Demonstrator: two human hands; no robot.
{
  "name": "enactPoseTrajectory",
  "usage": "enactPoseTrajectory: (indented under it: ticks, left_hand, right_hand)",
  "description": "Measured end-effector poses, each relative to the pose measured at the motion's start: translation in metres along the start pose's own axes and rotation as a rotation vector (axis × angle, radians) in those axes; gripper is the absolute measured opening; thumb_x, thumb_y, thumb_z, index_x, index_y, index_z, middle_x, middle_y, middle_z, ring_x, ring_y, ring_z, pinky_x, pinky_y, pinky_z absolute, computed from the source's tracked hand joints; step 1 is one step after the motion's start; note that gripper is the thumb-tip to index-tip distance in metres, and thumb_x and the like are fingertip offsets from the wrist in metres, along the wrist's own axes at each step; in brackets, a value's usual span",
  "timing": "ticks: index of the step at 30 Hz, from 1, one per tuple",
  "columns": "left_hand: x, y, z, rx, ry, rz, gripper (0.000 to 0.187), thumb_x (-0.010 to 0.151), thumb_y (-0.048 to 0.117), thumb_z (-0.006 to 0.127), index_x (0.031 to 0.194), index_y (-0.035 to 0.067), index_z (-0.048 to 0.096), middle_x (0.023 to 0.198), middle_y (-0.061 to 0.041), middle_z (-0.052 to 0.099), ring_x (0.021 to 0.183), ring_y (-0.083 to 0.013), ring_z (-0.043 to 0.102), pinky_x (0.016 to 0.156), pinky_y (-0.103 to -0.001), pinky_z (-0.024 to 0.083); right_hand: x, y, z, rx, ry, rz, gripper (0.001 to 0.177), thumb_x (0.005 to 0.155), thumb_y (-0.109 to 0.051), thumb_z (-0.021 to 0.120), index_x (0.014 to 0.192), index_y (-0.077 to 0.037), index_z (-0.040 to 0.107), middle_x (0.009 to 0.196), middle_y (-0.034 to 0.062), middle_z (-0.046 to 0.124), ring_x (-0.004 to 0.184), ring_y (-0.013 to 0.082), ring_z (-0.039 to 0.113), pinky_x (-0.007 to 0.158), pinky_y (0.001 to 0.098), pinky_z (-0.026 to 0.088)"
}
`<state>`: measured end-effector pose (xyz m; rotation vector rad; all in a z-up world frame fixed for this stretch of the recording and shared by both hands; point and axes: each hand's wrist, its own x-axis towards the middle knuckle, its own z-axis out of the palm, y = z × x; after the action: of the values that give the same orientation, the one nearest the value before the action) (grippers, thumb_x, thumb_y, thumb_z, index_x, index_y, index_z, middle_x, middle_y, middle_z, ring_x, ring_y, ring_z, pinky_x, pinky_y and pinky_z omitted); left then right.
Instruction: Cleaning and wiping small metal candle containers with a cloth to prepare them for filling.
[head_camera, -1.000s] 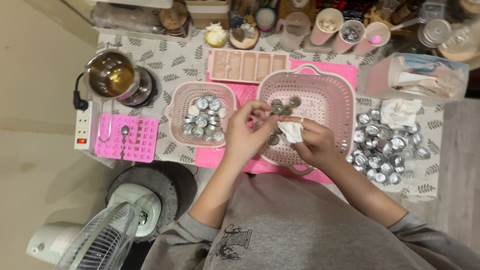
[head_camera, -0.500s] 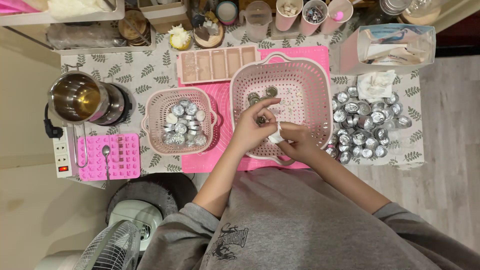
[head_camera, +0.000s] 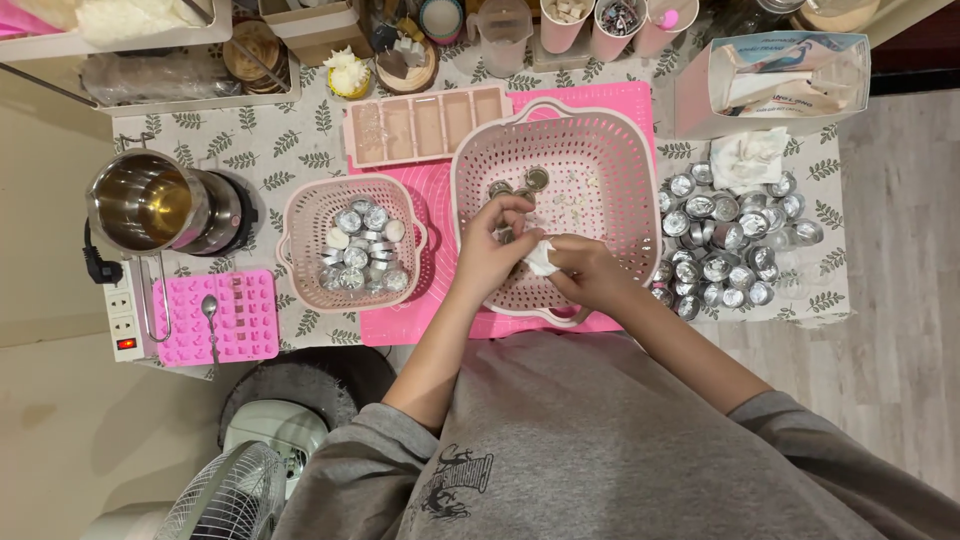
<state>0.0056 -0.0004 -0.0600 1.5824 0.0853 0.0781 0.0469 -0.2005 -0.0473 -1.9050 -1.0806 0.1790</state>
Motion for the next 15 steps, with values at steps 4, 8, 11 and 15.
enactPoseTrajectory:
  ticks: [4,8,11,15]
  left_hand:
    - [0.003,0.016,0.001,0.010,-0.041,-0.014,0.036,0.088,0.005,0.076,0.123,0.004,0.066,0.084,-0.001,0.068,0.088,-0.0089,0.066,0.088,-0.027,0.052]
    - [0.005,0.023,0.002,-0.033,-0.105,-0.017,0.037,0.093,0.012,0.071,0.129,0.007,0.063,0.093,0.000,0.073,0.097,-0.0081,0.069,0.092,-0.026,0.052]
    - [0.004,0.018,0.000,0.266,0.012,-0.010,0.036,0.094,0.015,0.072,0.129,0.008,0.065,0.100,-0.002,0.077,0.098,-0.0127,0.071,0.090,-0.031,0.046]
    - [-0.002,0.007,0.005,0.131,0.039,-0.045,0.036,0.093,0.017,0.072,0.127,0.007,0.067,0.102,-0.006,0.075,0.097,-0.0155,0.072,0.085,-0.030,0.056]
  right_hand:
    - [-0.006,0.011,0.009,-0.043,-0.032,0.014,0.009,0.077,0.002,0.067,0.082,0.001,0.059,0.082,0.0114,0.056,0.072,0.0288,0.061,0.062,0.0422,0.050]
    - [-0.002,0.004,0.007,-0.056,-0.067,0.042,0.011,0.075,0.004,0.067,0.082,0.001,0.059,0.082,0.0122,0.056,0.072,0.0286,0.061,0.063,0.0416,0.051]
    - [0.003,-0.003,0.003,-0.042,-0.063,-0.006,0.015,0.075,0.004,0.068,0.089,0.000,0.063,0.087,0.0128,0.060,0.075,0.0295,0.063,0.064,0.0410,0.053]
    - [-0.006,0.019,0.009,-0.109,-0.074,-0.053,0.016,0.075,0.004,0.070,0.090,-0.001,0.065,0.091,0.0128,0.064,0.081,0.0304,0.066,0.069,0.0406,0.056]
